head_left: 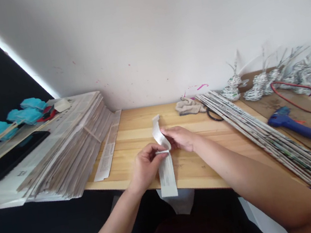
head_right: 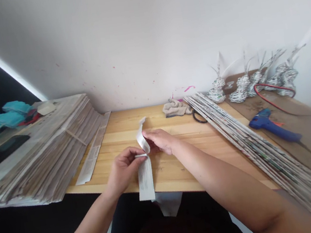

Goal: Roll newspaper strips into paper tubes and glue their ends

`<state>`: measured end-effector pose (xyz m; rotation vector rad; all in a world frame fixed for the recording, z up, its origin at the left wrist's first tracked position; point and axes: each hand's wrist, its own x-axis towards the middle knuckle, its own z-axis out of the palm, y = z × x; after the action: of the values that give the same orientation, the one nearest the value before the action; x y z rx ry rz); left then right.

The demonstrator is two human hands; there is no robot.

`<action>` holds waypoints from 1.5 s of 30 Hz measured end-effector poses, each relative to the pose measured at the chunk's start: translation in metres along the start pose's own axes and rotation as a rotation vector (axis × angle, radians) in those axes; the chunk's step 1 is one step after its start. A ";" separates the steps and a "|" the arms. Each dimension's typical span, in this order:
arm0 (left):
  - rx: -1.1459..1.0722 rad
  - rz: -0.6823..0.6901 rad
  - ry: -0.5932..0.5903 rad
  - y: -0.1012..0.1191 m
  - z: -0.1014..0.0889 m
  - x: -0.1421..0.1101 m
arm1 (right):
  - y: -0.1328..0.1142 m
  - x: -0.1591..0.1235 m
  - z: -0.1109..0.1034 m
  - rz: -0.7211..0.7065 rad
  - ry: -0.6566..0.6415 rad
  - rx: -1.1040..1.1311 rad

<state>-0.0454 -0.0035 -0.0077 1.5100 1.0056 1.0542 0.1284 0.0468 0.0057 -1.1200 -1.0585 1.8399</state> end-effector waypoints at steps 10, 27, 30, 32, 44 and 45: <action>0.021 -0.139 -0.108 0.000 -0.007 -0.022 | 0.006 0.007 -0.005 -0.111 0.123 -0.027; -0.362 -0.169 0.110 0.000 -0.006 0.030 | 0.007 0.001 0.004 -0.192 0.053 -0.087; -0.370 -0.167 0.074 -0.001 -0.007 0.028 | 0.006 0.002 0.002 -0.209 0.035 -0.088; -0.374 -0.185 0.053 -0.002 -0.007 0.028 | 0.007 0.003 0.001 -0.222 0.018 -0.079; -0.303 -0.223 0.224 -0.007 -0.027 0.030 | 0.008 0.014 -0.006 -0.321 0.331 0.034; -0.312 -0.198 0.274 -0.003 -0.026 0.032 | 0.007 0.015 -0.006 -0.306 0.364 0.016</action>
<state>-0.0615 0.0341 -0.0029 1.0115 1.0952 1.2311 0.1277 0.0589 -0.0076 -1.1573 -0.9377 1.3428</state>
